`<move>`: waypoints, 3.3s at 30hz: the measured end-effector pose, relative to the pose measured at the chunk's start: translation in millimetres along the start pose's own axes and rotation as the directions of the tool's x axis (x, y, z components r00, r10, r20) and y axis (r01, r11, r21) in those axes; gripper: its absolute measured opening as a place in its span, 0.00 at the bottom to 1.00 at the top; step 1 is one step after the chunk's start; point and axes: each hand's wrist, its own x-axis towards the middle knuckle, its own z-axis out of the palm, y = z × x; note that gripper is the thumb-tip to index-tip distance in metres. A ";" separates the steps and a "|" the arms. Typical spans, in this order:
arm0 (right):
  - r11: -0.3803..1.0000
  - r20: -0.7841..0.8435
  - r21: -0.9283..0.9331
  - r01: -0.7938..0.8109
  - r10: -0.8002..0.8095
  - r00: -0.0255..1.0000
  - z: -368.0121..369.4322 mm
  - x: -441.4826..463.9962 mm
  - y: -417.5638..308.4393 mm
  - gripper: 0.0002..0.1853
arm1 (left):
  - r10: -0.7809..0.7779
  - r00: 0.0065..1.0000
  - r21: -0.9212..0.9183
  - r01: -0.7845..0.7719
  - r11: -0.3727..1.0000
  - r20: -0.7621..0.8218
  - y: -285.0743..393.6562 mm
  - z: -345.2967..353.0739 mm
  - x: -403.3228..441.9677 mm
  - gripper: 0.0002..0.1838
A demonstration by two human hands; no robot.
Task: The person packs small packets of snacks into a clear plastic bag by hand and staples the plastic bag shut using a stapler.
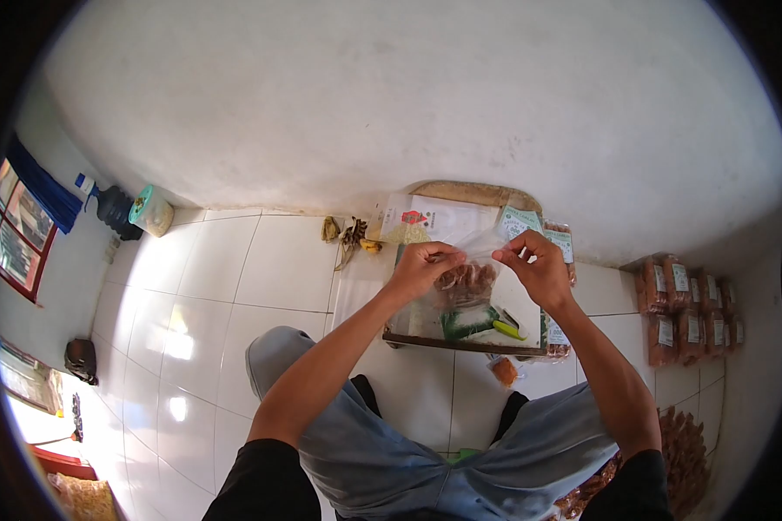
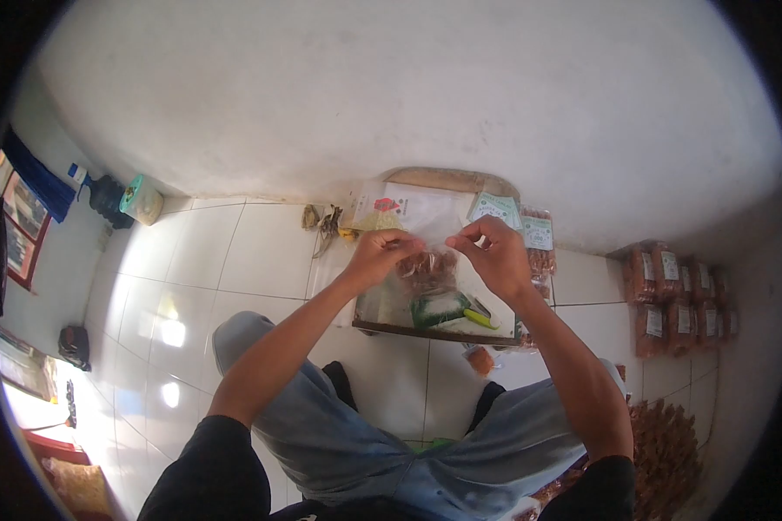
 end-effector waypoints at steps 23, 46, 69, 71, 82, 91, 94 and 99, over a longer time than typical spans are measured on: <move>0.654 0.237 0.708 -0.267 0.136 0.962 42.1 -1.8 42.5 0.10 | -0.045 0.996 -0.022 0.047 0.999 0.081 -2.7 -7.0 -5.8 0.12; 0.520 0.377 0.770 -0.370 0.097 0.921 41.1 12.1 32.3 0.12 | -0.088 0.981 0.034 0.083 0.996 0.170 -0.7 2.3 -7.3 0.11; 0.971 0.156 0.222 -0.088 0.053 0.986 45.8 -10.0 24.3 0.20 | 0.029 0.999 -0.075 -0.027 0.997 0.025 -11.3 2.2 -2.4 0.09; 0.968 0.169 0.226 -0.110 0.073 0.983 48.9 -10.9 26.2 0.18 | 0.083 0.996 -0.067 -0.082 0.994 0.017 -14.4 1.6 -2.1 0.09; 0.910 0.314 0.386 -0.154 0.027 0.949 33.4 -2.6 19.6 0.13 | -0.081 0.995 -0.029 0.083 0.996 0.065 -4.1 -0.9 -5.5 0.10; 0.634 0.344 0.695 -0.339 0.121 0.931 23.2 17.5 21.8 0.10 | -0.035 0.991 -0.014 0.037 0.999 0.127 -5.0 0.3 -3.4 0.12; 0.619 0.317 0.713 -0.330 0.135 0.939 17.6 20.4 14.5 0.11 | -0.051 0.995 -0.029 0.053 0.998 0.081 -3.4 0.4 -3.8 0.13; 0.615 0.319 0.716 -0.332 0.134 0.938 25.7 23.8 20.2 0.13 | -0.087 0.990 0.006 0.087 0.996 0.107 -2.4 -0.2 -3.2 0.13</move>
